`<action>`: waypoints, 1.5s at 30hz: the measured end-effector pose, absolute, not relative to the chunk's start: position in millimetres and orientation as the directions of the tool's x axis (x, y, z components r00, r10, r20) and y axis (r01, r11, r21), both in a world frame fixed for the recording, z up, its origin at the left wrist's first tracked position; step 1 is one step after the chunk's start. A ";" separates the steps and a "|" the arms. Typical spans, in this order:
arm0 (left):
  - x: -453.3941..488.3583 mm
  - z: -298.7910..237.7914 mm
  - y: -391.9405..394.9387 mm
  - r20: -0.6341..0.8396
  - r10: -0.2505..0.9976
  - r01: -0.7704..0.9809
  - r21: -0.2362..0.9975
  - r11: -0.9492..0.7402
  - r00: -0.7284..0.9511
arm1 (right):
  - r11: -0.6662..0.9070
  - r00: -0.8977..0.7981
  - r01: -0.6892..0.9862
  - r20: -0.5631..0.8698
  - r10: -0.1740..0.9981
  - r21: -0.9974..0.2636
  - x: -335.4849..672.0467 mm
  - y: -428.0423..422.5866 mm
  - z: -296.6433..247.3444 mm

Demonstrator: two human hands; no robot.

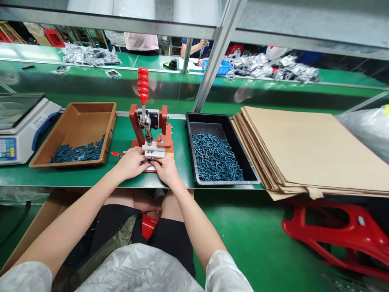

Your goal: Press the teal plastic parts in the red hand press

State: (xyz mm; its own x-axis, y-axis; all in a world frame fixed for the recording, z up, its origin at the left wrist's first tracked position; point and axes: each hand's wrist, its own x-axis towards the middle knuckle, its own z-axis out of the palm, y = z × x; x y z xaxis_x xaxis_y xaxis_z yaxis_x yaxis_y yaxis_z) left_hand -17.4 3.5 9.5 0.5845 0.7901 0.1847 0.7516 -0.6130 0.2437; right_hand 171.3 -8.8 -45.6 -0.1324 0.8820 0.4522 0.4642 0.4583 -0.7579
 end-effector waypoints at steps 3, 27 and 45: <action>-15.8 8.4 0.5 0.194 0.795 0.759 0.237 -0.607 0.575 | 0.467 -0.108 0.500 0.483 0.869 -0.729 170.5 -6.4 -44.0; -16.9 1.5 4.3 0.298 0.928 0.617 0.695 -0.370 0.222 | 0.272 -0.093 0.366 0.255 0.962 -0.890 182.2 7.1 -42.8; 54.1 177.3 29.2 0.710 0.704 0.191 0.689 -0.699 0.016 | 0.120 -0.228 0.151 0.084 0.970 -0.981 181.2 18.2 -36.7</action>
State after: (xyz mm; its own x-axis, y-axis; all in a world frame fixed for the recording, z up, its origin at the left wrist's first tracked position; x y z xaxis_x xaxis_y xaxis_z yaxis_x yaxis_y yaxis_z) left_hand 54.1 29.2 177.3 0.0159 0.7038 0.7102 0.1908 -0.6994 0.6888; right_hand 181.2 18.2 -36.7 -0.2281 0.9700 0.0836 0.1506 0.1200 -0.9813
